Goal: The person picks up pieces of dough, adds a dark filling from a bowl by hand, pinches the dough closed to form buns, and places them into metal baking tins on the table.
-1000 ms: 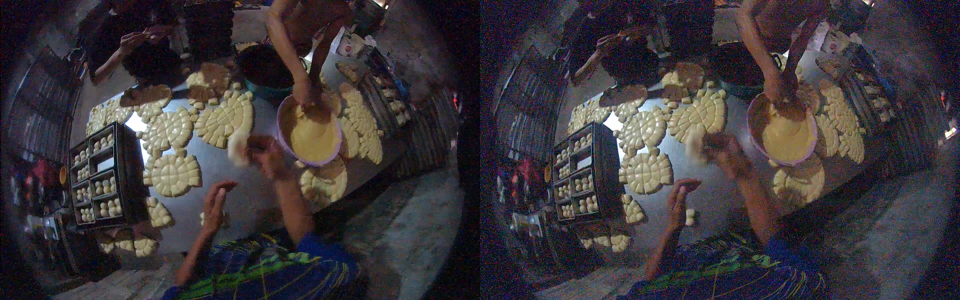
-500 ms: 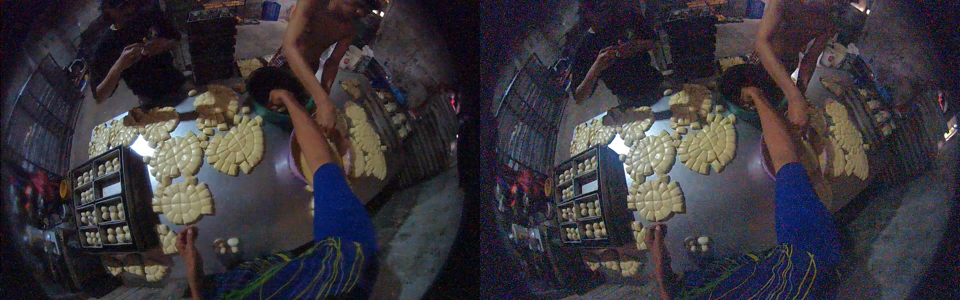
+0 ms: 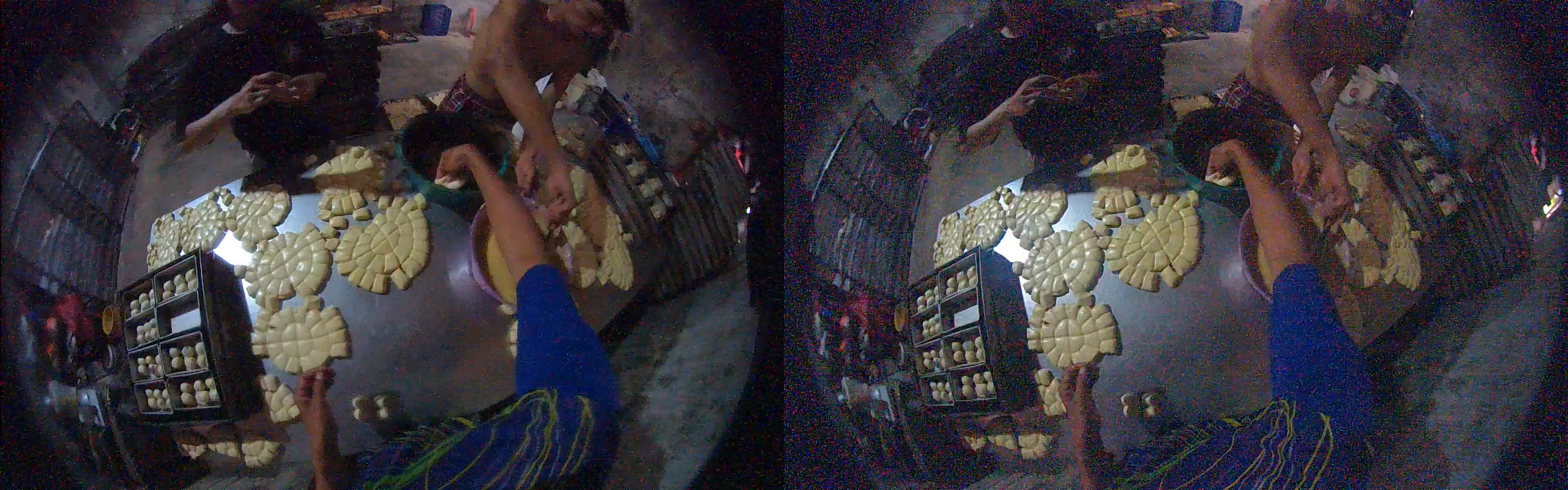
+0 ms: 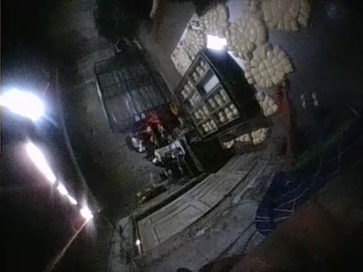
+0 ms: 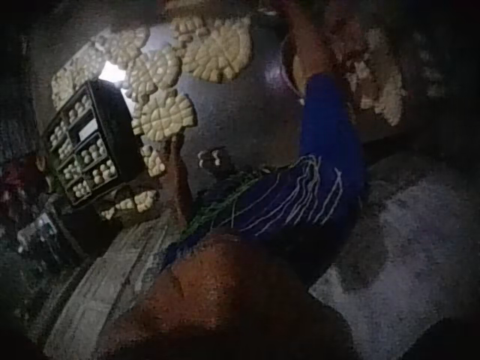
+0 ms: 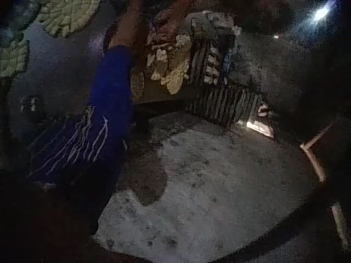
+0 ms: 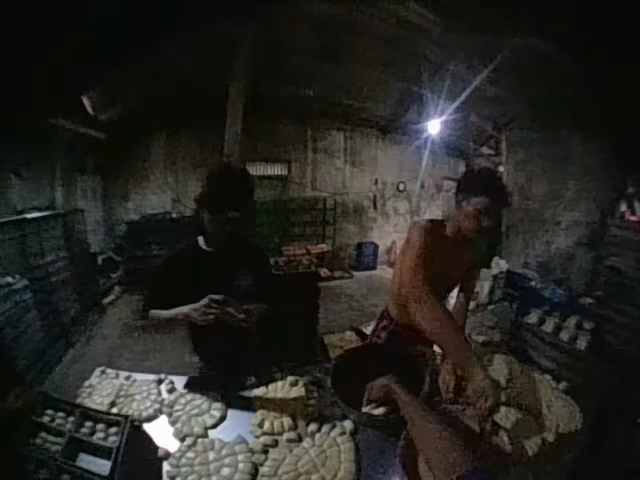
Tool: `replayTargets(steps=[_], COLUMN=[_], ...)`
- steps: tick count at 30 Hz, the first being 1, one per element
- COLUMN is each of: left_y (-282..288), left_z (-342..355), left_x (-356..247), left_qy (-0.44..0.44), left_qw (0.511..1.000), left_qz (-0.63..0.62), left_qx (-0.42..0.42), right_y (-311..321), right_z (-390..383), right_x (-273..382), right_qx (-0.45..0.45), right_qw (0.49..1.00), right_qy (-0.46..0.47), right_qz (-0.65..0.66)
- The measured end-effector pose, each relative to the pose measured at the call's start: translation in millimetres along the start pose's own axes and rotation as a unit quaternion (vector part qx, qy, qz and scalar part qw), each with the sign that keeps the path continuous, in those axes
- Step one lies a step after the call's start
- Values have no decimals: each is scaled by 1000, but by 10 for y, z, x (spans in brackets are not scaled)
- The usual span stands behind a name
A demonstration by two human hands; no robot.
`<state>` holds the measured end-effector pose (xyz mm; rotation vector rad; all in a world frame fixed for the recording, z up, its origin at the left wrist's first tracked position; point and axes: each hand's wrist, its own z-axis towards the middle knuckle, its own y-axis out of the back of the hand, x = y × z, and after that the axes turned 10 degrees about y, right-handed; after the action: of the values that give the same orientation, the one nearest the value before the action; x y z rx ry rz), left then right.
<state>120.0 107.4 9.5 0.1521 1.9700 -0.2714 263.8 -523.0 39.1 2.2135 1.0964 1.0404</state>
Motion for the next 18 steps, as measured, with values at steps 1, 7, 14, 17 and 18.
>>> replayTargets(steps=[1, 7, 14, 17, 18], left_y=[8, -39, -700, -970, -1012], left_z=[-16, -125, -223, -361, -419], left_x=[10, 76, -1, -46, -65], left_qy=[4, 23, 174, 193, 200], left_qw=[1000, 1000, 941, 902, 905], left_qz=[-1, -9, -164, -236, -234], left_qx=[-5, 7, 240, 305, 294], right_y=[88, 29, -1472, -2258, -2454], right_z=[-134, -794, -1769, -2183, -2298], right_x=[47, 460, 1465, 1897, 1994], right_qx=[-1, -167, -163, -115, -122], right_qw=[995, 961, 695, 668, 674], right_qy=[73, 143, 417, 411, 398], right_qz=[-63, 170, 562, 609, 610])
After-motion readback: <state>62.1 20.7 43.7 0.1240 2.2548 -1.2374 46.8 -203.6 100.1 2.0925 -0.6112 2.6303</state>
